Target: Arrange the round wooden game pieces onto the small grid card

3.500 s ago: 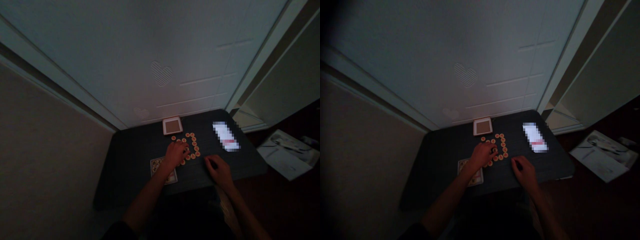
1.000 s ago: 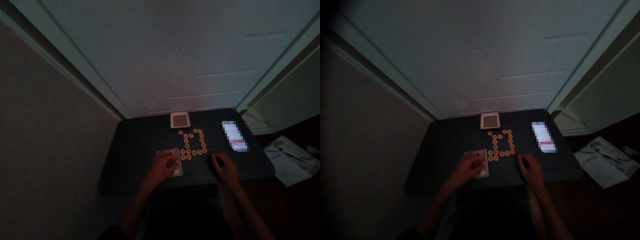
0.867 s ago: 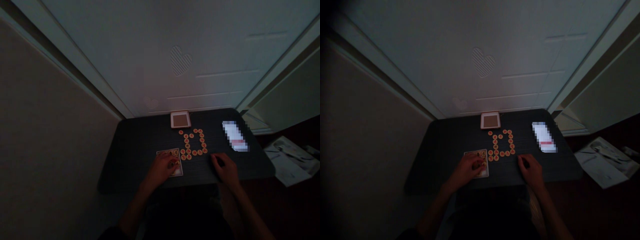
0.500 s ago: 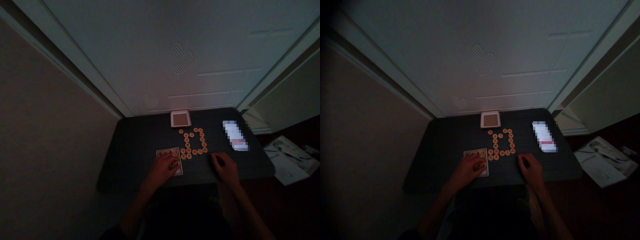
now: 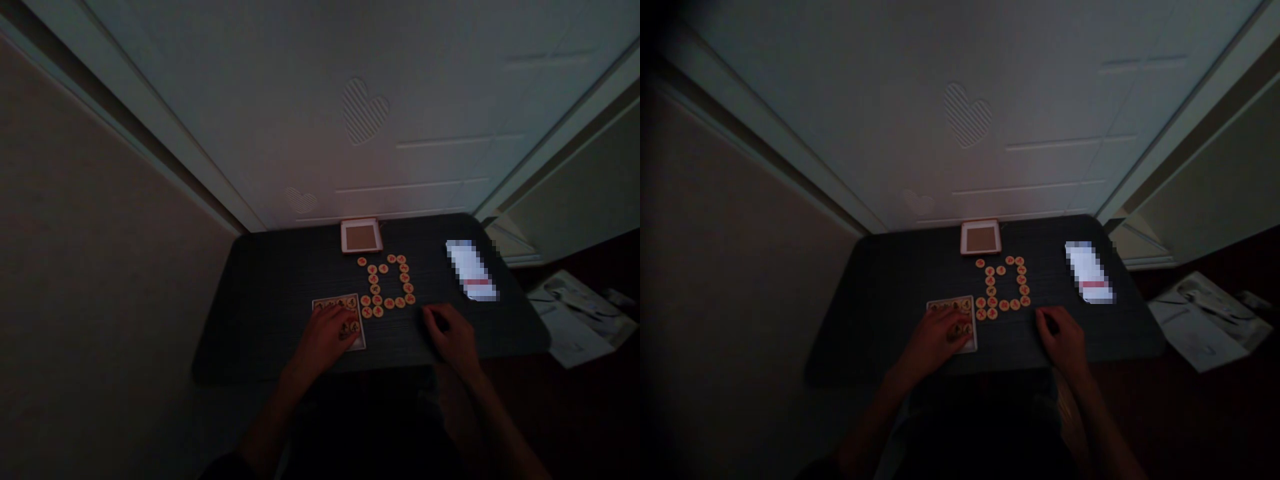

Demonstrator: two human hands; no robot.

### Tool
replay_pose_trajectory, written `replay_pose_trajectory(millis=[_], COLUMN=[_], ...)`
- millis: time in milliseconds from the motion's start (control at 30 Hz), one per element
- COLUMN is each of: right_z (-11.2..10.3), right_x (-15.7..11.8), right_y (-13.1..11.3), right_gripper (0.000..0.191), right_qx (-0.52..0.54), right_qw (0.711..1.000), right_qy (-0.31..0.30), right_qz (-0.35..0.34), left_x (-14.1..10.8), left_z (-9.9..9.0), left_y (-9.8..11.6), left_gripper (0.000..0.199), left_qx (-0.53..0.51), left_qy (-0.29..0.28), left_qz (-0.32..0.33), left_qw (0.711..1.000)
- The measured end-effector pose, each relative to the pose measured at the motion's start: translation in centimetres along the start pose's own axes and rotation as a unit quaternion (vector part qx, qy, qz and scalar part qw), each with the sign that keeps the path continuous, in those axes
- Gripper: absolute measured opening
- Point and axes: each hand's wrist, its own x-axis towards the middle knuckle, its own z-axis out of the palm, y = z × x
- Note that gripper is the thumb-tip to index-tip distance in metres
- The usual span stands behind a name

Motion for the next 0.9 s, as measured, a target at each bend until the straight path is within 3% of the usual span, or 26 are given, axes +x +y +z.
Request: replay_pose_trajectory(millis=[367, 533, 900], right_z=[-0.2, -0.2, -0.3], right_x=[0.0, 0.0, 0.1], right_y=[-0.3, -0.2, -0.3], right_gripper=[0.027, 0.026, 0.029], right_qx=[-0.006, -0.004, -0.011], right_qw=[1.0, 1.0, 1.0], right_qy=[-0.004, 0.001, -0.006], right_qz=[-0.003, -0.002, -0.001], left_x=[-0.4, -0.4, -0.5], left_z=[-0.2, -0.8, 0.0], left_y=[-0.6, -1.0, -1.1], left_gripper=[0.026, 0.035, 0.035], left_qx=[-0.006, -0.026, -0.009], left_qy=[0.027, 0.023, 0.025], left_qz=[0.006, 0.052, 0.068], left_qw=[1.0, 0.998, 0.997])
